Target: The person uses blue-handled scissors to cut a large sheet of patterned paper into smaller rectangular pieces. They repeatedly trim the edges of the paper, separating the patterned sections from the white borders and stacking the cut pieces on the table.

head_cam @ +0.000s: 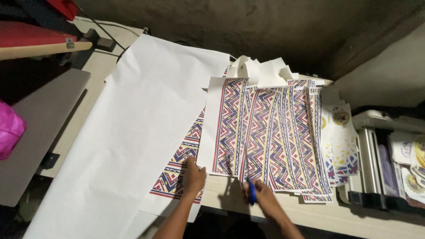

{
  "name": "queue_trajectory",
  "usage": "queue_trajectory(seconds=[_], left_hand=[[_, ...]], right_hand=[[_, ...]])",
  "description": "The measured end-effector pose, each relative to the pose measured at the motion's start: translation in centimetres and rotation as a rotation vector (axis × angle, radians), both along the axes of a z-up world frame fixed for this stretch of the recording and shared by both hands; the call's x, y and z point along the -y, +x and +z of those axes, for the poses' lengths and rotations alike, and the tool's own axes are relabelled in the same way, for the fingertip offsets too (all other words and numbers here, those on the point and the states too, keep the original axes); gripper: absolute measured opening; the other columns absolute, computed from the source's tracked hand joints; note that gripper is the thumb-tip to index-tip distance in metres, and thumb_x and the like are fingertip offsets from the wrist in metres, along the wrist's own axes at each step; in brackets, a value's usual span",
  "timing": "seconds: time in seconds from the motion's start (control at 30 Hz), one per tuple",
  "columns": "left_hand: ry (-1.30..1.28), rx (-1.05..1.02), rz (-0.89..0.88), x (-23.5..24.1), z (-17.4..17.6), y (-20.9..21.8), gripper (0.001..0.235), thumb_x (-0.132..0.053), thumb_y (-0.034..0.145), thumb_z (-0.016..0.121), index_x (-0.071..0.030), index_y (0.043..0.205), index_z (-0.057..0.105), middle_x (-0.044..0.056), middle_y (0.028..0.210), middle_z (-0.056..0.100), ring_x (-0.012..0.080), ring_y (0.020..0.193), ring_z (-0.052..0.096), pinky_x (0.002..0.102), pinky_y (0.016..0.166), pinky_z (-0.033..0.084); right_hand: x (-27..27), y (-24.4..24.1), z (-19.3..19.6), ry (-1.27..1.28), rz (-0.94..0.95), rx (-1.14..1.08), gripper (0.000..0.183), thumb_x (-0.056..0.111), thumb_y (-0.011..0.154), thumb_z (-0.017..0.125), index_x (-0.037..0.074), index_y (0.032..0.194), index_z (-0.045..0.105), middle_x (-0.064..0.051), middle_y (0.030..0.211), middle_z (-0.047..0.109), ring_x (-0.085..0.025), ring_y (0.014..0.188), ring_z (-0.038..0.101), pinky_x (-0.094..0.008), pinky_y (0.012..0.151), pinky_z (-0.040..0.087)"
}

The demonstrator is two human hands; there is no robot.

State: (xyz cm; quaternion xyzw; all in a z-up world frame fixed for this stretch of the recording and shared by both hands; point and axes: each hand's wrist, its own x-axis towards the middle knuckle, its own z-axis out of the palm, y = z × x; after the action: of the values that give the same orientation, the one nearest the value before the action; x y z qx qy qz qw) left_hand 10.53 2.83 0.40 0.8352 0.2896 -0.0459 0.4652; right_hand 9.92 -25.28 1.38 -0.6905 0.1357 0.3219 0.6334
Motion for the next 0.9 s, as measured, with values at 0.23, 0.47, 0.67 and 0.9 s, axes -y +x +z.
queue_trajectory(seconds=[0.23,0.47,0.67,0.9], left_hand=[[-0.751,-0.035,0.219,1.0,-3.2,-0.6,0.025,-0.007,0.097,0.06,0.006,0.118,0.06,0.013,0.083,0.069,0.0145,0.063,0.066,0.027,0.049,0.049],[-0.841,-0.072,0.288,4.2,-1.8,-1.4,0.025,-0.009,0.099,0.06,0.004,0.121,0.06,0.014,0.09,0.07,0.0174,0.072,0.069,0.027,0.059,0.054],[-0.892,0.047,0.278,6.0,-1.5,-2.7,0.03,-0.006,0.098,0.053,0.003,0.127,0.054,0.015,0.109,0.07,0.0235,0.087,0.074,0.034,0.077,0.064],[-0.874,0.041,0.325,7.3,-0.2,-3.6,0.031,-0.004,0.101,0.051,0.005,0.13,0.048,0.02,0.116,0.067,0.0256,0.095,0.073,0.036,0.086,0.065]], right_hand=[[-0.6,-7.7,3.0,0.229,0.028,-0.469,0.046,0.04,0.086,0.074,0.0,0.106,0.064,-0.013,0.079,0.072,-0.022,0.063,0.069,-0.034,0.058,0.058],[-1.6,-9.2,2.4,0.306,0.055,-0.433,0.042,0.04,0.089,0.075,0.001,0.101,0.064,-0.012,0.08,0.071,-0.021,0.062,0.068,-0.033,0.058,0.058],[-2.2,-8.2,2.3,0.326,0.043,-0.383,0.038,0.04,0.089,0.075,0.005,0.095,0.061,-0.007,0.075,0.066,-0.014,0.061,0.064,-0.028,0.056,0.054],[-1.5,-8.1,2.3,0.332,0.043,-0.399,0.037,0.039,0.09,0.075,0.005,0.093,0.06,-0.007,0.075,0.066,-0.015,0.061,0.064,-0.029,0.057,0.056]])
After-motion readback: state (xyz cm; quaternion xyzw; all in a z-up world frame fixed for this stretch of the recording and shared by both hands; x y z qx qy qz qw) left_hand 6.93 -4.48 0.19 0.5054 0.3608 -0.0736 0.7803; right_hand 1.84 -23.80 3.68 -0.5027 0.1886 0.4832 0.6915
